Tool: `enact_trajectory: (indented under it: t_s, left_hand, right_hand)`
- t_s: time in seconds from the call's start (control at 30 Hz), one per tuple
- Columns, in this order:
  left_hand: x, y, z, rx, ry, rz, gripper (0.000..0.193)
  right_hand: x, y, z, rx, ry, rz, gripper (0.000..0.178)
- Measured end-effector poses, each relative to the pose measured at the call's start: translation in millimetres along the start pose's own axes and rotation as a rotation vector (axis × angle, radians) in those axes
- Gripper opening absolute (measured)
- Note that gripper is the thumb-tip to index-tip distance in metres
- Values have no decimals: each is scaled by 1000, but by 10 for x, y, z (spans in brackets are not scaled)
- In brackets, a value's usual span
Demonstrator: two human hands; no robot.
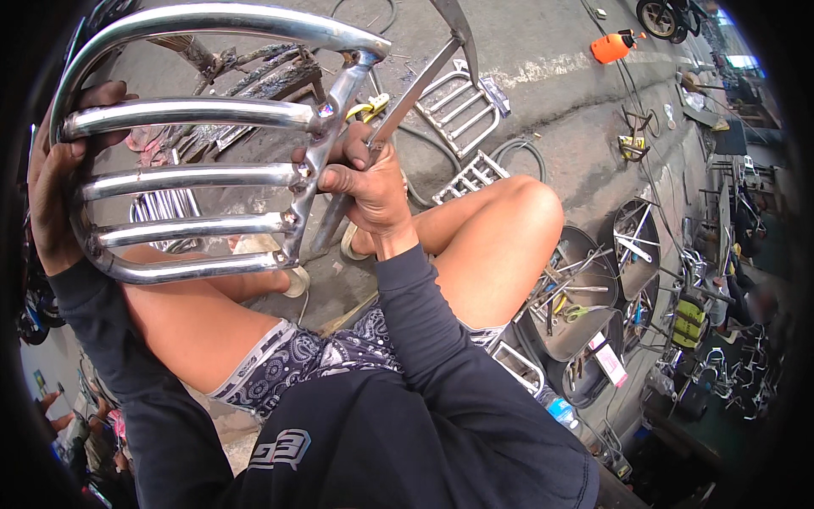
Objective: The person welds a chrome metal frame using a handheld welding torch, then uses a hammer to tap the welds. The person repeats this process on multiple frames, occasionally adjusting their position and the frame orientation.
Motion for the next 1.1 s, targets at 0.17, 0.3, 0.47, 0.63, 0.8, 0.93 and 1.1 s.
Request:
enact_trajectory:
  t_s: [0.17, 0.3, 0.47, 0.63, 0.8, 0.93, 1.1]
  left_hand:
    - [6, 25, -128, -144, 15, -10, 61]
    - [-117, 59, -324, -166, -29, -13, 57]
    - [-479, 155, -586, -95, 127, 34, 55]
    - [-723, 393, -920, -19, 321, 142, 54]
    - [-769, 626, -1007, 81, 459, 204, 46]
    - [-897, 614, -1054, -70, 540, 359, 59]
    - [-912, 677, -951, -71, 648, 410, 58]
  right_hand:
    - [7, 10, 78, 11, 54, 18, 49]
    - [-112, 66, 250, 46, -2, 40, 44]
    - [-985, -61, 997, 317, -498, 391, 34]
    - [-1638, -477, 2020, 708, -1184, 368, 31]
    - [-1841, -531, 2601, 862, -1294, 247, 60]
    - [-2088, -193, 2263, 645, -1620, 318, 65]
    - [-3043, 388, 1481, 319, -866, 1012, 77]
Point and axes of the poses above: each hand's wrist, its own y-axis towards the middle knuckle, its own x-axis out of the palm, z = x × y, the point moved 9 cm from there along y, towards the middle knuckle, and after that the axes turned 1 degree about -x, right-handed, at the moved point
